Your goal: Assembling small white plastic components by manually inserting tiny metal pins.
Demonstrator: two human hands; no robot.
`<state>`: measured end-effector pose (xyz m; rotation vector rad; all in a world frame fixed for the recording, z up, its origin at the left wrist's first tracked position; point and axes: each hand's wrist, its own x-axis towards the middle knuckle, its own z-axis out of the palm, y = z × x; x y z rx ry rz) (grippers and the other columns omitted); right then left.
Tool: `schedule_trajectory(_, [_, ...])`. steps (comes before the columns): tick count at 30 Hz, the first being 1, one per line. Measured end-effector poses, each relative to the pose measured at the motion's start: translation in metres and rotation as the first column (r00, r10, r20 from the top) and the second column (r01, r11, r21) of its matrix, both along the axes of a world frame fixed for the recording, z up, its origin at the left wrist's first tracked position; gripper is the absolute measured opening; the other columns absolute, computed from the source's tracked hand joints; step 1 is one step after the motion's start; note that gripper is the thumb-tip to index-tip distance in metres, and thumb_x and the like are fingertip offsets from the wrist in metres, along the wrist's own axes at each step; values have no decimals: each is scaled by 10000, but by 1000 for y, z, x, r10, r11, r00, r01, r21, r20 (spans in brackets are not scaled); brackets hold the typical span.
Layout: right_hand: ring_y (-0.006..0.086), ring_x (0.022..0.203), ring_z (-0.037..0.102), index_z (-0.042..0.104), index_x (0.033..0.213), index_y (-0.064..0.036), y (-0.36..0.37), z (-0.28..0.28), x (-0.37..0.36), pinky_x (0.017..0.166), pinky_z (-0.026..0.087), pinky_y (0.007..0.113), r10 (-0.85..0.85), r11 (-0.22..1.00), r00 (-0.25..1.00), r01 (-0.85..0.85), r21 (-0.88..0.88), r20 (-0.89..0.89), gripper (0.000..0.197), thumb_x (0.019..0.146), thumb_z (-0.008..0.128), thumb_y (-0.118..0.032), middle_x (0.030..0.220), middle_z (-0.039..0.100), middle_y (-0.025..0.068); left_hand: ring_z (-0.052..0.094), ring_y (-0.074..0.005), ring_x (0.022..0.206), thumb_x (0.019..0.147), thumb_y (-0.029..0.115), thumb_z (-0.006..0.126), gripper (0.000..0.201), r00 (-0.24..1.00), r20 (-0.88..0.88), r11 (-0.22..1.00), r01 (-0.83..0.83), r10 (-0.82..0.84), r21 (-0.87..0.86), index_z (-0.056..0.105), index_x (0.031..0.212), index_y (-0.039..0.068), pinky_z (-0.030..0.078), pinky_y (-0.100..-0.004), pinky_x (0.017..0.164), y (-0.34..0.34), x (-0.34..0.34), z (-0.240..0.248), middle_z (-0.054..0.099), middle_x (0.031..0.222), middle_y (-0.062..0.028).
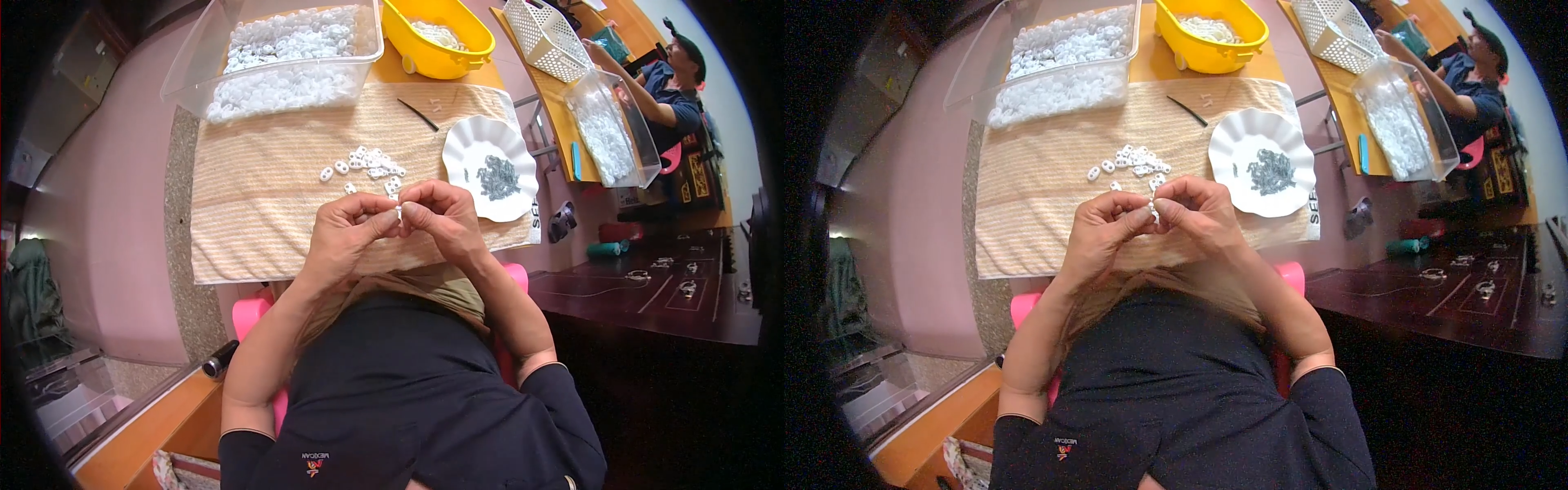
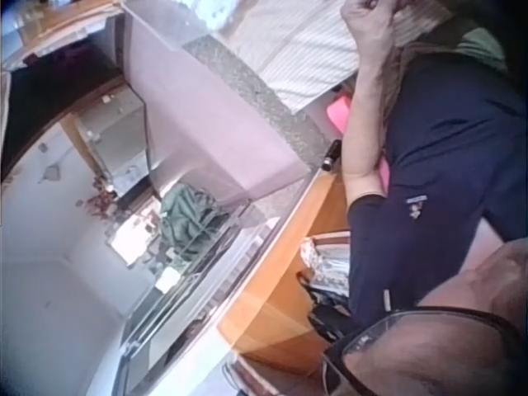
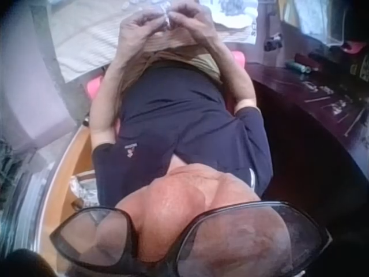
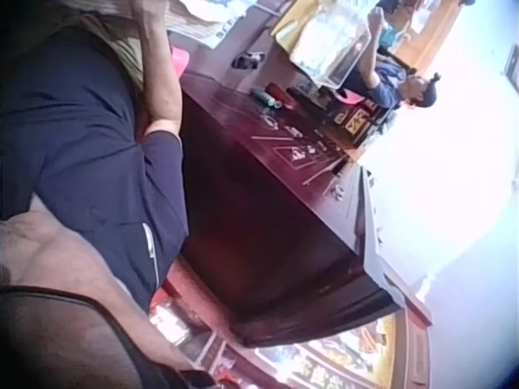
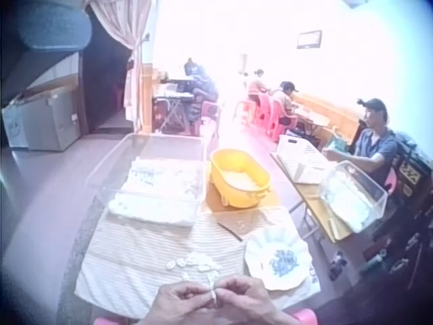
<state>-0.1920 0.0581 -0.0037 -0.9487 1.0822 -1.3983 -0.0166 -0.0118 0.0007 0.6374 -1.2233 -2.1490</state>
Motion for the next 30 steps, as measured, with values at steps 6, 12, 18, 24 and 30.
schedule_trajectory(6, [138,764,627,604,967,56,0,2,8,667,544,256,-21,998,996,15,-60,-92,109,880,631,-4,912,623,89,649,-131,807,902,70,622,199,997,-54,990,-48,55,132,630,1062,-50,542,-253,772,3,-1,0,674,929,-101])
schedule_trajectory(12, [137,827,636,616,981,67,-2,-3,6,699,553,261,-31,990,962,-7,-138,-270,113,876,622,25,903,628,81,655,-166,844,902,42,610,136,986,-133,977,-73,101,202,607,1008,-44,565,-296,802,2,-2,-3,650,959,-107])
schedule_trajectory(18, [147,818,655,631,1006,50,0,-2,4,731,557,266,-30,999,990,25,-38,-136,129,886,617,5,912,670,94,661,-162,831,879,19,627,132,992,-77,970,-77,97,232,602,1003,-19,572,-286,776,0,1,-4,661,920,-103])
schedule_trajectory(24, [141,804,652,634,1016,43,0,-5,5,732,557,269,-59,998,991,57,-20,-120,143,884,629,-13,921,671,90,653,-143,805,875,35,641,169,994,-76,964,-59,81,258,614,1034,-17,562,-265,762,1,1,-4,665,917,-90])
schedule_trajectory(30, [128,797,639,648,1004,33,-1,-9,4,736,551,260,-64,998,997,64,3,-31,138,873,643,-13,950,664,84,646,-132,795,871,48,651,178,996,-59,957,-46,66,287,619,1038,-5,553,-255,750,1,1,-4,667,916,-71])
